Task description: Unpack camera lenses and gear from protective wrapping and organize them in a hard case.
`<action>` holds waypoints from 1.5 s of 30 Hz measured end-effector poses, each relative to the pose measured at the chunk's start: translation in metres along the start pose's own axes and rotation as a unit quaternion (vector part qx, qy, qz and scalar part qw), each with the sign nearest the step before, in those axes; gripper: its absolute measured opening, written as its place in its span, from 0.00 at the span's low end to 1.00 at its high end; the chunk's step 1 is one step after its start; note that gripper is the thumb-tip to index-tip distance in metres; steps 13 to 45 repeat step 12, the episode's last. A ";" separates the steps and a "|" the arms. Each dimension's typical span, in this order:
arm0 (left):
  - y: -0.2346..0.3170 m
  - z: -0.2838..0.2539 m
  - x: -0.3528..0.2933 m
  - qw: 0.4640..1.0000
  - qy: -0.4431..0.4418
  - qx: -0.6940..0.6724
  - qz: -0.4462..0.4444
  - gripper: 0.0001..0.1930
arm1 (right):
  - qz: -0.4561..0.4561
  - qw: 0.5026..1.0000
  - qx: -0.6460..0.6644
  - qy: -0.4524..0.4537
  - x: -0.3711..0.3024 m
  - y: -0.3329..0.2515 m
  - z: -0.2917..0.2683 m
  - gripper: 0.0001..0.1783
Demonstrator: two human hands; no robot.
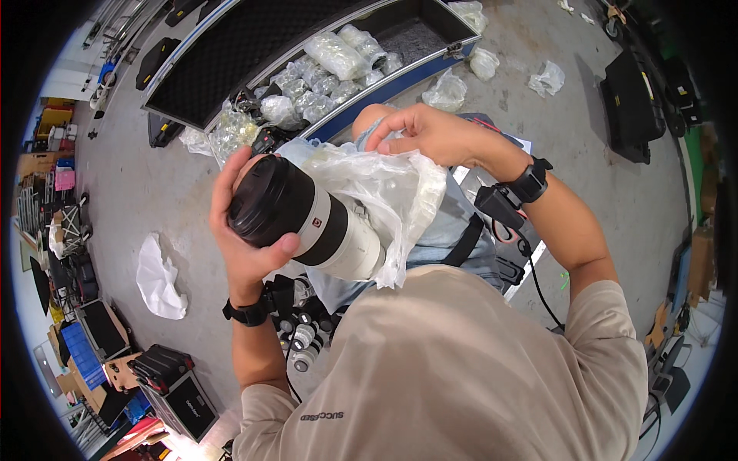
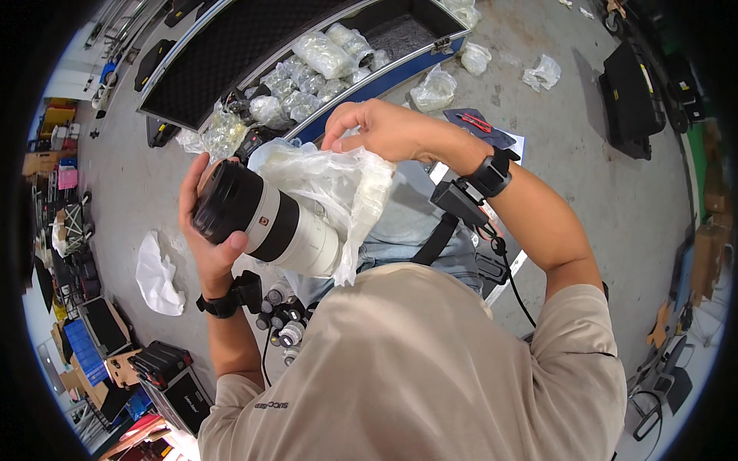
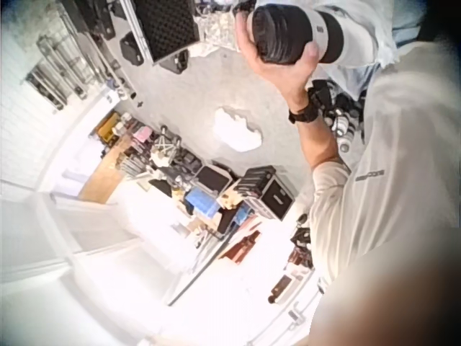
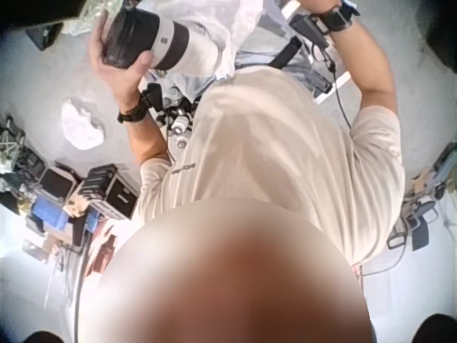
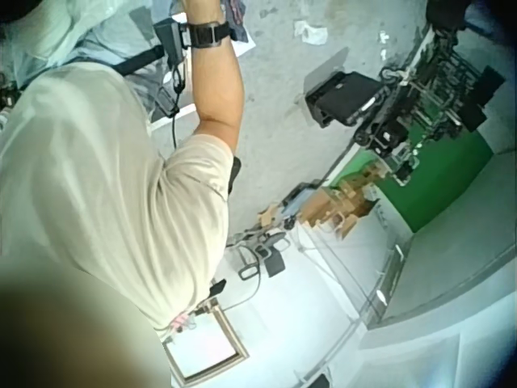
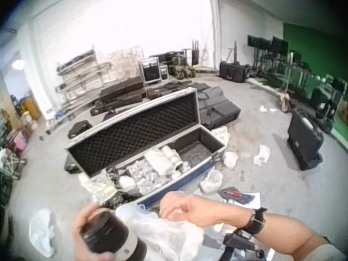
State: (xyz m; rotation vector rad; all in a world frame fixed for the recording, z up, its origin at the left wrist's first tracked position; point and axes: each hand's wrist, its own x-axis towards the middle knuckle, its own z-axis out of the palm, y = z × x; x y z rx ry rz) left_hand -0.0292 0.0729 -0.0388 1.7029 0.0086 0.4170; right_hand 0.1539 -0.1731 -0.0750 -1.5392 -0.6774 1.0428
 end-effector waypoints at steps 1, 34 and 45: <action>-0.004 -0.003 -0.002 1.000 -0.004 -0.026 -0.001 0.54 | -0.010 1.000 -0.015 -0.022 -0.004 0.001 -0.001 0.11; -0.029 -0.009 -0.006 0.962 0.073 -0.220 -0.147 0.57 | 0.028 0.996 -0.038 0.077 -0.009 0.016 -0.009 0.18; -0.029 -0.009 -0.006 0.962 0.073 -0.220 -0.147 0.57 | 0.028 0.996 -0.038 0.077 -0.009 0.016 -0.009 0.18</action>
